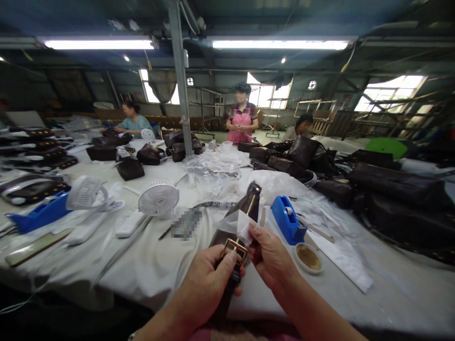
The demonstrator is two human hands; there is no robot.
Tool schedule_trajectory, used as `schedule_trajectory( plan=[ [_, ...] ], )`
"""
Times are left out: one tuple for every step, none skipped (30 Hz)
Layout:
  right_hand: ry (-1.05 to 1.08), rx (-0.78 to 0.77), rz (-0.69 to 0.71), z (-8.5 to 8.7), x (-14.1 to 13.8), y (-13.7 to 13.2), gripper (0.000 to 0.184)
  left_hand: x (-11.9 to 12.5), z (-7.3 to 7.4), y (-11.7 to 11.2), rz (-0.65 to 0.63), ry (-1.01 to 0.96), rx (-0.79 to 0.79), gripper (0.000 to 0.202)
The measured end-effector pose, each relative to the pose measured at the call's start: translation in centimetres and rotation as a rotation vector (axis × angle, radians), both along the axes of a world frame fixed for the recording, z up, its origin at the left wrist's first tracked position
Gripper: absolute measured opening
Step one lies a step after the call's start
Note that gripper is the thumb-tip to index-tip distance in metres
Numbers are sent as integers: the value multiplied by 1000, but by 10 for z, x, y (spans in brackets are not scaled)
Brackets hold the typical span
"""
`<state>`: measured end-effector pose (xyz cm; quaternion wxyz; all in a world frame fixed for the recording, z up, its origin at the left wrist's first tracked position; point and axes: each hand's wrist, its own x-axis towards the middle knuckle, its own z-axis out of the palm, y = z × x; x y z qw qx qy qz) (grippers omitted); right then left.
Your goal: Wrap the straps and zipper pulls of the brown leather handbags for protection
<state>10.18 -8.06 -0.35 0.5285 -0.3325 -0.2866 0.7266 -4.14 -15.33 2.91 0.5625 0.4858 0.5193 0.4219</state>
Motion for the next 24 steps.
schedule_trajectory(
  plan=[
    [-3, 4, 7, 1, -2, -2, 40, -1, 0, 0, 14, 2, 14, 34],
    [-4, 8, 12, 2, -3, -5, 40, -2, 1, 0, 31, 2, 25, 34],
    [-6, 12, 15, 3, -4, -6, 39, -3, 1, 0, 52, 0, 29, 33],
    [-10, 17, 14, 4, -5, -8, 39, -3, 1, 0, 76, 0, 30, 32],
    [-15, 23, 11, 4, -6, -9, 38, -4, 1, 1, 97, 2, 28, 32],
    [-21, 30, 7, 5, -7, -10, 38, -5, 0, 1, 115, 6, 27, 32],
    [-26, 38, 3, 5, -8, -11, 37, -6, -1, 1, 127, 6, 27, 33],
    [-31, 46, -2, 6, -9, -12, 37, -7, -1, 1, 135, 5, 28, 33],
    [-36, 53, -5, 6, -11, -13, 37, -8, -2, 1, 138, 4, 28, 34],
    [-43, 58, -7, 6, -12, -14, 36, -8, -3, 1, 140, 2, 26, 35],
    [-53, 60, -8, 6, -14, -15, 36, -8, -4, 1, 142, 0, 19, 35],
    [-65, 62, -11, 7, -15, -16, 36, -9, -4, 1, 145, 0, 11, 36],
    [-80, 65, -14, 7, -16, -16, 36, -8, -4, 1, 148, 0, 3, 37],
    [-97, 71, -15, 7, -18, -17, 37, -8, -4, 1, 150, -3, -2, 37],
    [-120, 81, -14, 8, -19, -18, 38, -8, -4, 1, 150, -10, -2, 38],
    [-147, 93, -9, 7, -19, -19, 39, -7, -4, 0, 144, -21, 5, 38],
    [-177, 106, -4, 7, -20, -20, 41, -6, -4, 0, 135, -33, 18, 39],
    [-208, 117, 0, 7, -20, -20, 42, -6, -5, -1, 125, -43, 35, 39],
    [-235, 127, 0, 6, -20, -21, 43, -5, -5, -1, 114, -46, 55, 38],
    [-258, 134, -5, 5, -20, -21, 43, -4, -6, -2, 105, -44, 75, 38],
    [-274, 139, -16, 3, -19, -21, 43, -3, -6, -3, 101, -35, 95, 37],
    [-284, 143, -26, 3, -19, -21, 43, -3, -6, -4, 98, -20, 116, 36],
    [-289, 144, -33, 2, -19, -21, 43, -2, -5, -5, 95, 0, 136, 35],
    [-289, 141, -33, 2, -19, -21, 43, -2, -4, -5, 92, 21, 155, 35]
  ],
)
